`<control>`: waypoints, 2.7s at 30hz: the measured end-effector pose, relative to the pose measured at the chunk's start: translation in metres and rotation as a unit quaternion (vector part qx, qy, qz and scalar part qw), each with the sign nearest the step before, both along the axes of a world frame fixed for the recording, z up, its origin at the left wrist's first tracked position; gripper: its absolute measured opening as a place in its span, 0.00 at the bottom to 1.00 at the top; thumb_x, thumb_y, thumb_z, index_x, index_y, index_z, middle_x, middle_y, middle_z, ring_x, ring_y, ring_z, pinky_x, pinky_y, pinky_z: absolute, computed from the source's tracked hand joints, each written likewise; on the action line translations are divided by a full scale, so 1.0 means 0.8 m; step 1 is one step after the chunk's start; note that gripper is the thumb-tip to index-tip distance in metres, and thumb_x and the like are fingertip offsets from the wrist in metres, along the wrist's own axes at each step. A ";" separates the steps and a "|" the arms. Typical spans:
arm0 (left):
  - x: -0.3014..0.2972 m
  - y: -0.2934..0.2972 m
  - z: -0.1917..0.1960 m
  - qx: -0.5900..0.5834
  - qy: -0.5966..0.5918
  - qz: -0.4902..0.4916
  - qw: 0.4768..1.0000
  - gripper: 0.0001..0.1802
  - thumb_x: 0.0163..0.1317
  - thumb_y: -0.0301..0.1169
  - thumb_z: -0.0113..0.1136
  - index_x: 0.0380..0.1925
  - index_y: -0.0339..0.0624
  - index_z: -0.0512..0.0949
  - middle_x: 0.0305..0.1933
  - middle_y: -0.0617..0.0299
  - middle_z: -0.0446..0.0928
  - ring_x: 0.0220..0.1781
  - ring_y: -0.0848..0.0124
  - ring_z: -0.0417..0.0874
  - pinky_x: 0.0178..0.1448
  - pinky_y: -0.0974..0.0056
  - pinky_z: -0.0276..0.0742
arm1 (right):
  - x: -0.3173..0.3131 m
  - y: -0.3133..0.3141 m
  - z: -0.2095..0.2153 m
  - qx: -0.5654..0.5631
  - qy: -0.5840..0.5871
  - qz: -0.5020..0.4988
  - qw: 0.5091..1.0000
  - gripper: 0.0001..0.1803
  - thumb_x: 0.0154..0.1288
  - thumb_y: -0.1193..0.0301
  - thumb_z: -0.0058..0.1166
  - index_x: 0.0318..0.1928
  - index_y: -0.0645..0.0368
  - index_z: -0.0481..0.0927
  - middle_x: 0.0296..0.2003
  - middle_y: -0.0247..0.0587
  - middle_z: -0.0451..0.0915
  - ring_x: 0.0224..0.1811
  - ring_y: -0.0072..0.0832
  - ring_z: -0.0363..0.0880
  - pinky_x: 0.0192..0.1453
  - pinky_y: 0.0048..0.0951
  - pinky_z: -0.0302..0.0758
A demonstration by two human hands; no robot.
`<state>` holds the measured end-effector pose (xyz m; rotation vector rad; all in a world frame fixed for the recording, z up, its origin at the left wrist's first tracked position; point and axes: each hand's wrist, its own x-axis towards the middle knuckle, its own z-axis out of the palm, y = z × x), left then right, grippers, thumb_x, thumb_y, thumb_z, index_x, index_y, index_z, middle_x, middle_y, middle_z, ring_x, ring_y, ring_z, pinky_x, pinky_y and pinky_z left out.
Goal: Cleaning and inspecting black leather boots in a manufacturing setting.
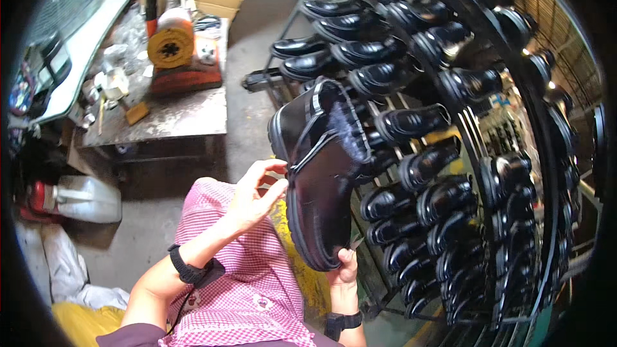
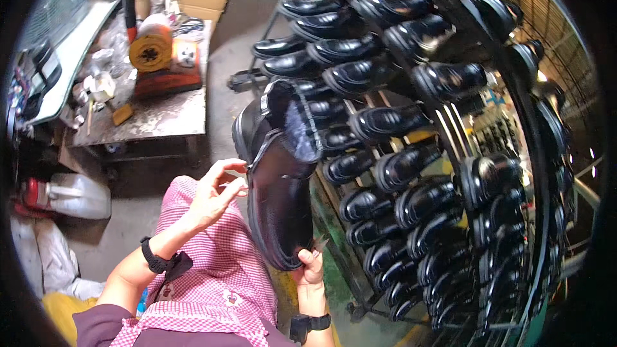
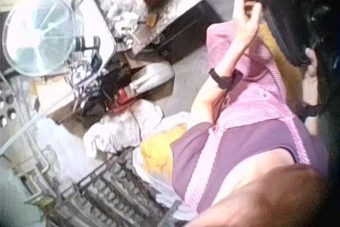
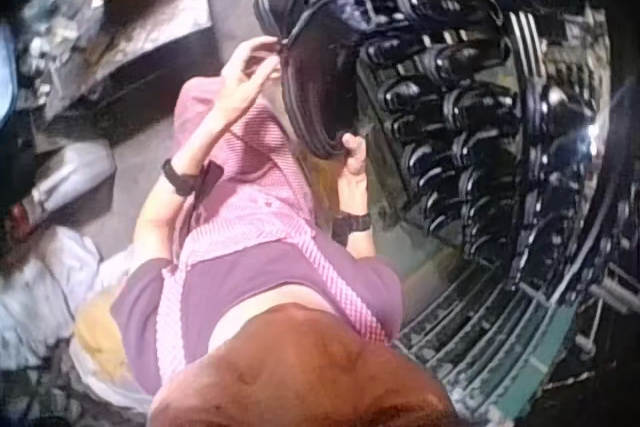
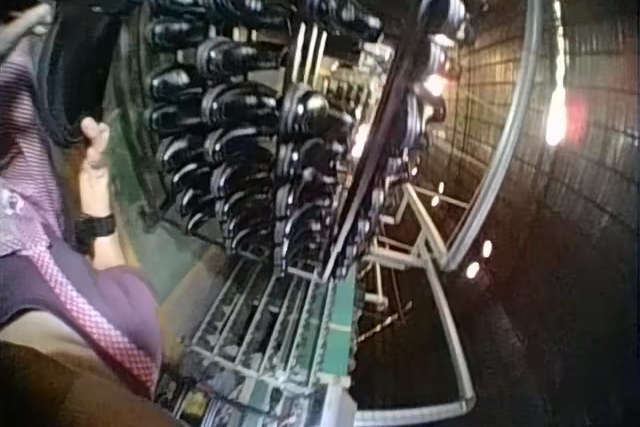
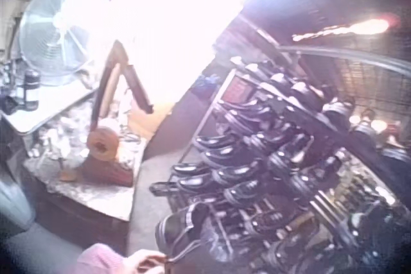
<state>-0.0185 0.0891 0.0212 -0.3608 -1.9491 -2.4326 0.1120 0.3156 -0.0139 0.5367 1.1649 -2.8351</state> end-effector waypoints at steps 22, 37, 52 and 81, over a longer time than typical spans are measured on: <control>-0.023 -0.093 0.021 0.037 -0.246 -0.087 0.965 0.17 0.61 0.36 0.49 0.14 0.42 0.69 0.10 0.73 0.58 0.11 0.83 0.55 0.16 0.75 0.51 | -0.055 -0.059 0.017 0.109 -0.013 0.131 0.985 0.32 0.45 0.79 0.57 0.55 0.71 0.65 0.48 0.47 0.74 0.47 0.33 0.76 0.51 0.29 0.74; -0.025 -0.122 0.026 -0.004 -0.256 -0.078 0.964 0.16 0.60 0.33 0.48 0.14 0.40 0.70 0.10 0.72 0.60 0.11 0.82 0.57 0.15 0.73 0.52 | -0.043 -0.054 -0.015 0.164 -0.056 0.174 0.969 0.33 0.45 0.83 0.56 0.56 0.71 0.64 0.48 0.48 0.74 0.49 0.33 0.75 0.56 0.30 0.71; -0.004 -0.144 -0.112 -0.003 -0.297 0.150 0.943 0.22 0.66 0.39 0.42 0.18 0.38 0.75 0.10 0.67 0.68 0.09 0.81 0.64 0.15 0.75 0.61 | -0.140 -0.107 -0.007 -0.028 -0.190 0.008 0.981 0.21 0.63 0.60 0.45 0.43 0.70 0.73 0.30 0.46 0.80 0.03 0.14 0.55 0.08 0.14 0.59; 0.044 -0.139 -0.184 -0.261 0.040 0.257 0.929 0.14 0.55 0.29 0.54 0.12 0.39 0.70 0.12 0.54 0.69 0.14 0.62 0.74 0.18 0.62 0.66 | -0.433 -0.285 0.027 -0.099 -0.037 0.125 0.986 0.17 0.61 0.58 0.48 0.37 0.61 0.75 0.29 0.59 0.78 0.04 0.17 0.50 0.08 0.17 0.51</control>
